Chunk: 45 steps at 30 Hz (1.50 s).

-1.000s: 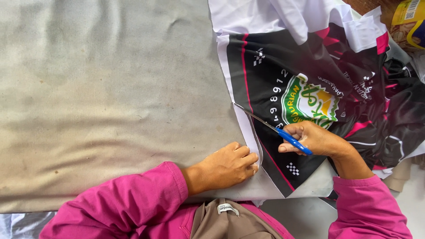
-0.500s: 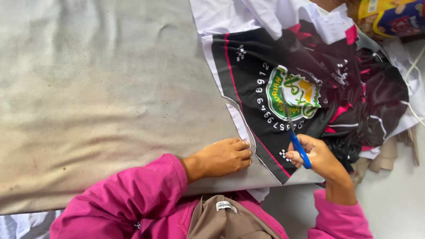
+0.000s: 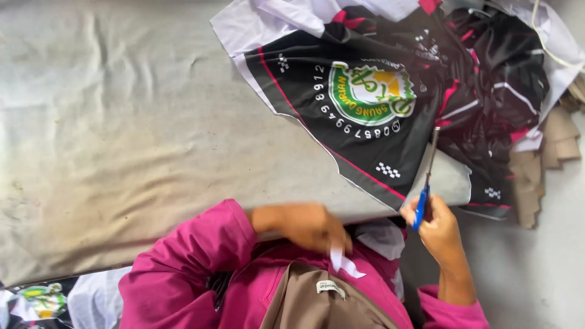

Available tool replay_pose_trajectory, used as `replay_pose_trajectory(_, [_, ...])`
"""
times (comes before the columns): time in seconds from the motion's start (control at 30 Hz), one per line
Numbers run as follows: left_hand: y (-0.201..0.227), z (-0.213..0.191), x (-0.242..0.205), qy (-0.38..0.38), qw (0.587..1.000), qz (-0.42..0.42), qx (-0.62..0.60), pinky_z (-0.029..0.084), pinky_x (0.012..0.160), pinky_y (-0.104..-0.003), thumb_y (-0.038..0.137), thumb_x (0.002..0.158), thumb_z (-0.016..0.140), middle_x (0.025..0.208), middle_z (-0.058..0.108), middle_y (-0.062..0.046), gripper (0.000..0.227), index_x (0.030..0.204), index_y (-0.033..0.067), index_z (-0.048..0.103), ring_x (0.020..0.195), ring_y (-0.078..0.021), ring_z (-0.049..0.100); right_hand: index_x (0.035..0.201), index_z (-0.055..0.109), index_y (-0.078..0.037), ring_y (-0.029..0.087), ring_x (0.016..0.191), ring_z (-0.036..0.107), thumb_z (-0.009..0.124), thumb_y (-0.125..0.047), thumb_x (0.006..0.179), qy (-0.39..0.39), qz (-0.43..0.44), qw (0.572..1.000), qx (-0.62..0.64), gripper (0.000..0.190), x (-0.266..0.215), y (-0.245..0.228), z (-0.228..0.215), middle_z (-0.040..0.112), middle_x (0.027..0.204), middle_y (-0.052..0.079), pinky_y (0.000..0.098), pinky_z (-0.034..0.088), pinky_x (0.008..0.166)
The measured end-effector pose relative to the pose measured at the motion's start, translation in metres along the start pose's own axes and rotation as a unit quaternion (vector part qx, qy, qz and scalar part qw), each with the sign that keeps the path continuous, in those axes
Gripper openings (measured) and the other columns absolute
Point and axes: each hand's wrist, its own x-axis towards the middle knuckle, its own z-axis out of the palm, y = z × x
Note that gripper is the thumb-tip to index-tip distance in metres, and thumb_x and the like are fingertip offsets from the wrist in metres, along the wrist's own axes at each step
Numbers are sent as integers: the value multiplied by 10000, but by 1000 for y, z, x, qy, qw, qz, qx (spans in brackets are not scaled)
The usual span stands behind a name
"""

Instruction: The person uses blue-handled scissors to cut a piece of black patterned fabric laid out on a table. They follow a white paper template placed on top of the fabric, carefully trimming the material along the template's edges. The person adjusts the fabric and template as needed to complete the cut.

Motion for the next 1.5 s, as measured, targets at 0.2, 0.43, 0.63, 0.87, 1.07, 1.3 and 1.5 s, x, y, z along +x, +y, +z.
replay_pose_trajectory(0.2, [-54,-125,-64,435,681,-193,557,485,721,-330,121,793,624,849,619,15,132,870,212,680,765,-212,611,922,571,-59,326,715,621,707,50,632,177,-252,923,-232,339,4,-2,41,601,739,125,394,501,645])
replay_pose_trajectory(0.43, [-66,-127,-73,377,625,-141,668,495,663,-332,199,758,701,857,606,-6,101,857,216,690,746,-203,609,941,550,-51,308,707,615,720,62,578,214,-254,913,-238,416,5,16,53,586,757,113,398,515,669])
replay_pose_trajectory(0.63, [-90,-124,-76,311,656,-139,674,484,618,-317,192,841,648,786,594,-28,18,849,178,657,720,-227,614,927,553,-123,239,731,621,749,-32,562,216,-253,904,-270,424,7,23,47,611,793,42,356,517,718])
replay_pose_trajectory(0.87, [-92,-121,-70,254,623,-152,724,444,603,-291,150,883,572,717,519,-38,103,782,130,571,664,-198,551,920,537,-75,307,726,620,767,-57,606,195,-259,920,-219,390,-1,12,45,619,779,92,414,507,705])
replay_pose_trajectory(1.07, [-109,-120,-68,247,575,-170,761,426,558,-298,146,879,556,737,467,-33,101,789,127,513,624,-191,512,871,541,-135,264,678,617,759,-104,606,235,-271,899,-251,344,2,22,41,602,717,13,396,499,684])
replay_pose_trajectory(1.3, [-105,-56,-38,236,629,-132,729,419,528,-328,145,832,560,728,445,-47,81,789,139,492,624,-234,521,922,566,-138,260,731,644,747,-142,738,280,-155,906,-278,258,-10,84,-1,642,765,11,394,518,680])
replay_pose_trajectory(1.5, [-91,-79,-28,307,658,-154,670,464,592,-329,228,826,629,764,547,-23,40,844,214,596,666,-234,591,970,573,-81,319,750,648,735,-62,742,265,-100,927,-246,280,-26,83,-22,660,813,90,430,517,686])
